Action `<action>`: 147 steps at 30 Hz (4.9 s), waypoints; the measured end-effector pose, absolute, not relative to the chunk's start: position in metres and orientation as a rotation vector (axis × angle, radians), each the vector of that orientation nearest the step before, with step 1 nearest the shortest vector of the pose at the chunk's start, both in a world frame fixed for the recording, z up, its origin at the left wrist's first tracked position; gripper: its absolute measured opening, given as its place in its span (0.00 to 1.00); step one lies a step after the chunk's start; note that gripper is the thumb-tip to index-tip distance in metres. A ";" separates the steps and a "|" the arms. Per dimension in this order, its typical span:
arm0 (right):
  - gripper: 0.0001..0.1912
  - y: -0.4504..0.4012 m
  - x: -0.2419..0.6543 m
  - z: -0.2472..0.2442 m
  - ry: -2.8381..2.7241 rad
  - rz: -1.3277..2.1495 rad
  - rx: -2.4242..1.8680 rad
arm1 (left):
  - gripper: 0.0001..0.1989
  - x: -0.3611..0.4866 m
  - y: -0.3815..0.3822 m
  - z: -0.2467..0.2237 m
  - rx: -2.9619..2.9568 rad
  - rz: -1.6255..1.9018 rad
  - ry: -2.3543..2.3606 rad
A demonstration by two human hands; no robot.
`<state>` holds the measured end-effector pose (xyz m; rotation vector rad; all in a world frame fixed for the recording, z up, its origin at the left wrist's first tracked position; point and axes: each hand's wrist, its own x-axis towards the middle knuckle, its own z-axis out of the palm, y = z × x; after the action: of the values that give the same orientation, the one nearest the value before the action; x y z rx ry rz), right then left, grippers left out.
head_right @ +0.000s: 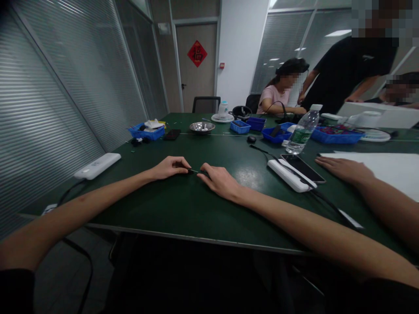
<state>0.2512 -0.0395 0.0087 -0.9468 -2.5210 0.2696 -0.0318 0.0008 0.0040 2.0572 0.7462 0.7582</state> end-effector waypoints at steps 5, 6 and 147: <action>0.14 -0.036 0.250 0.007 -2.546 0.216 -0.991 | 0.12 -0.031 -0.002 0.004 2.273 0.784 0.771; 0.14 -0.036 0.250 0.007 -2.553 0.201 -1.007 | 0.12 -0.030 -0.003 0.003 2.326 0.798 0.778; 0.18 -0.038 0.251 0.011 -2.468 0.098 -1.432 | 0.19 -0.239 0.093 -0.005 1.915 0.967 1.978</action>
<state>0.2509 -0.0376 0.0114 -1.4319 -2.4683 0.0977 -0.2386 0.0932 -0.0055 1.9153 1.9782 0.9671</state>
